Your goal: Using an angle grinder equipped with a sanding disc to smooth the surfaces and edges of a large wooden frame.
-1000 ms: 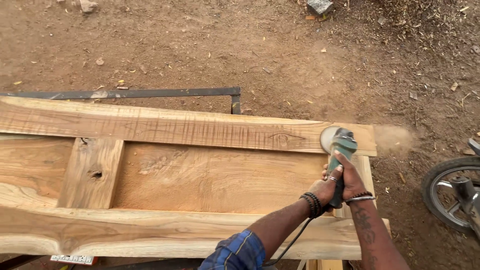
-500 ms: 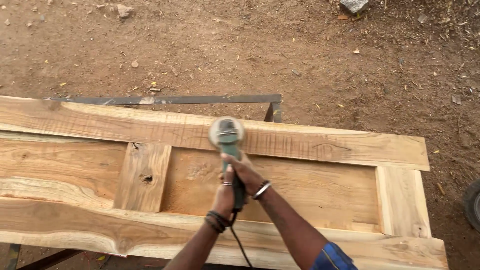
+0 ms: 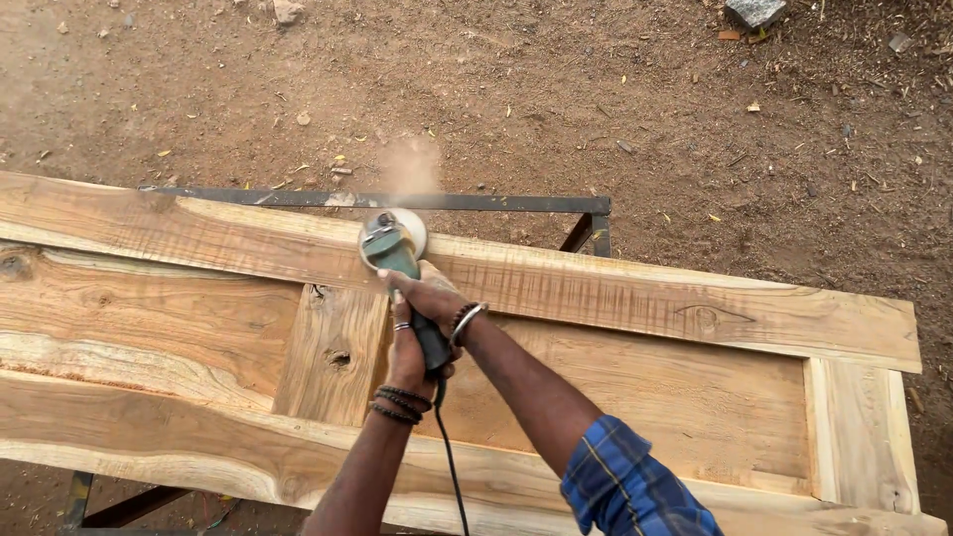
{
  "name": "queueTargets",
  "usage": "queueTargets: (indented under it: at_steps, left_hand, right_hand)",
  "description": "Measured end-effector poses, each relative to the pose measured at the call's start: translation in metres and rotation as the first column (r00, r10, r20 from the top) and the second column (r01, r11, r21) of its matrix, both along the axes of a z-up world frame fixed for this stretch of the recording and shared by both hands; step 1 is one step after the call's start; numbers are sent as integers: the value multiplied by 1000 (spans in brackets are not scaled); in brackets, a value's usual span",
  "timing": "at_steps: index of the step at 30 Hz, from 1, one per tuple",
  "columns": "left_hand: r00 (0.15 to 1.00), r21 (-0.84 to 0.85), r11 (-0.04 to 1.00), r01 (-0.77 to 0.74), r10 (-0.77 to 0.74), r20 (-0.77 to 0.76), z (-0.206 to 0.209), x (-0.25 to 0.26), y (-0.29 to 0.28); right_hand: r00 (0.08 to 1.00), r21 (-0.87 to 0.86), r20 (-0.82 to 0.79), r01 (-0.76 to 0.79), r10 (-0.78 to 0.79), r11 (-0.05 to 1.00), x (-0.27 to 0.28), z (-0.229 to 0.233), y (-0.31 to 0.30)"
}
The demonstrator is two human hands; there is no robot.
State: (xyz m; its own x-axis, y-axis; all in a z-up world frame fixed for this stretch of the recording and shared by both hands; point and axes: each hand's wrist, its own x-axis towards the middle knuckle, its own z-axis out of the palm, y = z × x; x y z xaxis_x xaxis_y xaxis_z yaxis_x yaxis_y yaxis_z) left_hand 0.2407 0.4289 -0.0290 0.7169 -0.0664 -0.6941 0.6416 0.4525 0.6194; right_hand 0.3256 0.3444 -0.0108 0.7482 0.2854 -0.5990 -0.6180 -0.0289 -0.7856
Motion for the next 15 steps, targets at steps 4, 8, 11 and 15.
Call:
queueTargets:
  at_steps: [4, 8, 11, 15]
  left_hand:
    - [999, -128, 991, 38, -38, 1, -1, -10, -59]
    - [997, -212, 974, 78, -81, -5, 5, -25, -107]
    - [993, -180, 978, 103, -110, -31, 12, -34, -141]
    - [984, -148, 980, 133, -148, -100, 18, -48, -187]
  right_hand:
    - [998, 37, 15, 53, -54, 998, -10, -2, -58]
    - [995, 16, 0, 104, -104, 994, -31, -2, -107]
    - [990, 36, -5, 140, -140, 989, -43, -1, -143]
    - [985, 13, -27, 172, -171, 985, -61, 9, -191]
